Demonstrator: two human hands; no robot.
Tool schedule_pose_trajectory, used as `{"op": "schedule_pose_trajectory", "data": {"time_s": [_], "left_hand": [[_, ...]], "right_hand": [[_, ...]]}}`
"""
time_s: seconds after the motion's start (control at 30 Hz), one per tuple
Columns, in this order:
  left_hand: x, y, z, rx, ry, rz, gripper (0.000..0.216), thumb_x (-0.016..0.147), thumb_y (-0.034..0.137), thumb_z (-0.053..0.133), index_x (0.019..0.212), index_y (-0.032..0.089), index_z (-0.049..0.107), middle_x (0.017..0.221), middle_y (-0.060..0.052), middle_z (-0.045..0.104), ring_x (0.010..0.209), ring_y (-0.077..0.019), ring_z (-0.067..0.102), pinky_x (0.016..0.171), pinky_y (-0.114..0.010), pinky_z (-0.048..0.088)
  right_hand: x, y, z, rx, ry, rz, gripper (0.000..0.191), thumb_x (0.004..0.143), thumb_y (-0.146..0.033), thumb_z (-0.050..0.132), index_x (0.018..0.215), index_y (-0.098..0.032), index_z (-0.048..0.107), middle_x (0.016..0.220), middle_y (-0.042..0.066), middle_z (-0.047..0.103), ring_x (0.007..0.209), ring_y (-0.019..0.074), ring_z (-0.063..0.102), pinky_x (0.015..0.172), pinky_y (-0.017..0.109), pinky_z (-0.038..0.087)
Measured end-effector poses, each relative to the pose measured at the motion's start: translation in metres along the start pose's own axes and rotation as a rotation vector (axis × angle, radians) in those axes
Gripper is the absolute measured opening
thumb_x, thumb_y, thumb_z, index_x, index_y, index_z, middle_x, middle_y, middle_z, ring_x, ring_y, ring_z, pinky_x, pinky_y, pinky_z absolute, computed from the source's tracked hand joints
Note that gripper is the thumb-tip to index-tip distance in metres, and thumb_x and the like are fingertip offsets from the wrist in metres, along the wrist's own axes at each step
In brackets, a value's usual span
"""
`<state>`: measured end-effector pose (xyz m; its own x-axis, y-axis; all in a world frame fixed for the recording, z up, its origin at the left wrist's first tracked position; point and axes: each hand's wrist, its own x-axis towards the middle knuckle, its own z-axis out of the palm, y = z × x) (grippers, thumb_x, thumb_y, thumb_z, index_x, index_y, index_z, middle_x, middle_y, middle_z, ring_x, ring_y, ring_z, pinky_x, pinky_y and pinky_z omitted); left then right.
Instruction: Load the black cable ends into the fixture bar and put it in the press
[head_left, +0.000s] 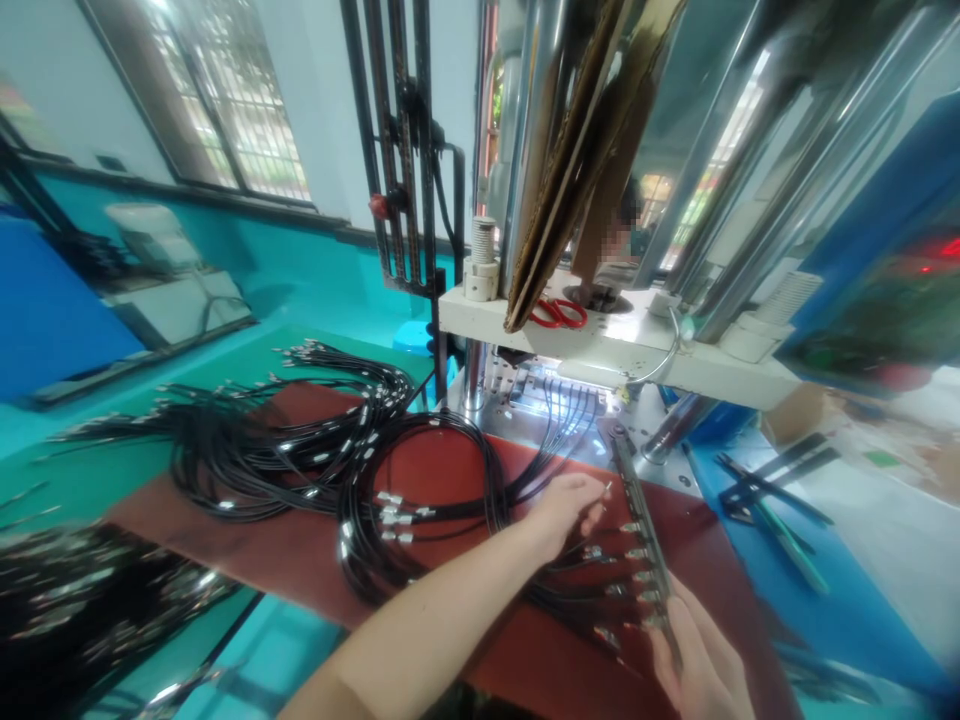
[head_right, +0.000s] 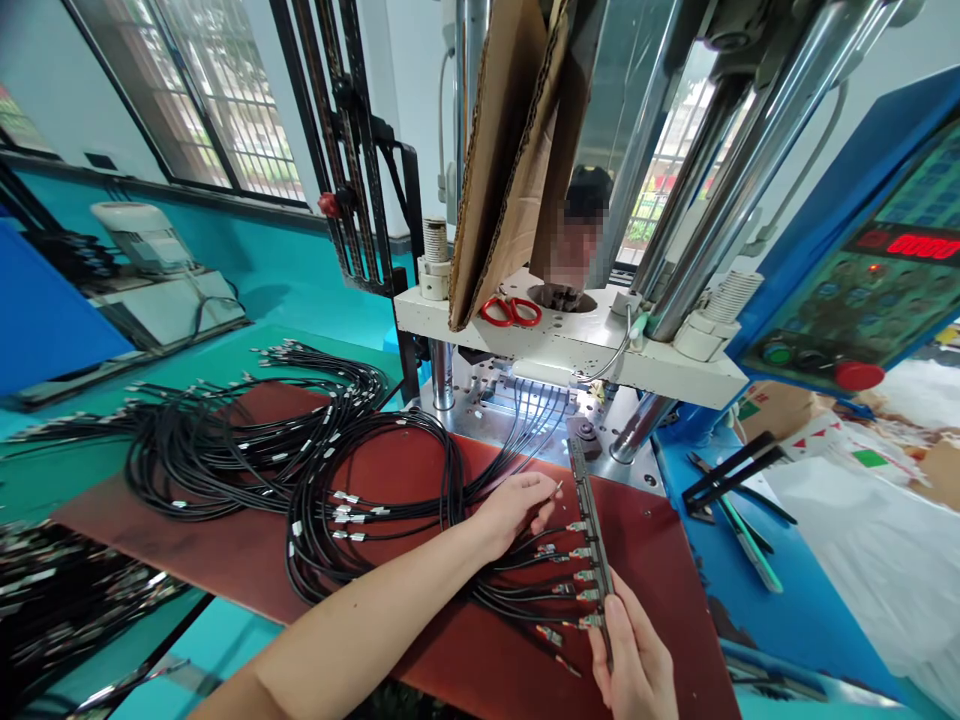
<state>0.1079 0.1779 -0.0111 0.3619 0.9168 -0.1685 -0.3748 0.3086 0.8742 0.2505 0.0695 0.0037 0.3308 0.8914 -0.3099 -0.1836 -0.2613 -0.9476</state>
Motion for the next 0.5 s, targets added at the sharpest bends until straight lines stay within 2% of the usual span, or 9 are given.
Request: {"op": "schedule_pose_trajectory", "data": {"time_s": [0.1,0.17,0.23,0.3,0.4,0.5], "left_hand": [[-0.001,-0.004,0.005,0.140,0.042,0.047,0.028,0.070,0.042,0.053,0.066,0.014,0.052,0.047,0.005,0.044,0.040,-0.0051,0.034,0.045,-0.021,0.023],[-0.001,-0.005,0.007,0.241,0.065,0.052,0.024,0.070,0.036,0.052,0.061,0.015,0.049,0.047,0.006,0.042,0.042,-0.0052,0.034,0.046,-0.021,0.023],[0.000,-0.008,0.009,0.361,0.105,0.087,0.021,0.069,0.031,0.053,0.058,0.015,0.046,0.049,0.006,0.042,0.046,-0.0056,0.034,0.048,-0.020,0.025],[0.002,-0.010,0.009,0.480,0.139,0.150,0.018,0.069,0.028,0.053,0.058,0.015,0.046,0.052,0.005,0.043,0.051,-0.0064,0.037,0.050,-0.020,0.027],[0.001,-0.009,0.009,0.594,0.145,0.220,0.017,0.071,0.028,0.050,0.060,0.016,0.047,0.056,0.005,0.045,0.054,-0.0077,0.040,0.053,-0.021,0.029],[-0.002,-0.006,0.009,0.656,0.138,0.266,0.016,0.072,0.027,0.049,0.060,0.017,0.046,0.056,0.005,0.046,0.054,-0.0082,0.041,0.053,-0.021,0.029]], "right_hand": [[0.002,0.004,-0.004,0.016,0.020,0.004,0.030,0.045,-0.031,0.076,0.075,-0.028,0.075,0.091,-0.002,0.068,0.091,0.0268,0.060,0.058,0.023,0.054],[0.006,0.010,-0.009,0.004,-0.041,-0.003,0.028,0.053,-0.029,0.074,0.081,-0.030,0.074,0.093,-0.003,0.068,0.088,0.0247,0.061,0.056,0.022,0.054],[0.011,0.017,-0.017,-0.017,-0.123,-0.018,0.028,0.063,-0.025,0.071,0.089,-0.032,0.072,0.099,-0.005,0.066,0.092,0.0231,0.060,0.060,0.022,0.054],[0.015,0.021,-0.022,-0.035,-0.149,-0.035,0.027,0.066,-0.022,0.069,0.091,-0.033,0.072,0.102,-0.006,0.065,0.098,0.0232,0.058,0.068,0.023,0.054],[0.018,0.021,-0.023,-0.088,-0.147,-0.095,0.024,0.065,-0.023,0.070,0.087,-0.032,0.073,0.101,-0.005,0.066,0.100,0.0248,0.057,0.070,0.025,0.055],[0.018,0.020,-0.020,-0.162,-0.098,-0.244,0.024,0.059,-0.031,0.074,0.082,-0.026,0.074,0.098,-0.001,0.066,0.096,0.0266,0.058,0.073,0.027,0.054]]}}
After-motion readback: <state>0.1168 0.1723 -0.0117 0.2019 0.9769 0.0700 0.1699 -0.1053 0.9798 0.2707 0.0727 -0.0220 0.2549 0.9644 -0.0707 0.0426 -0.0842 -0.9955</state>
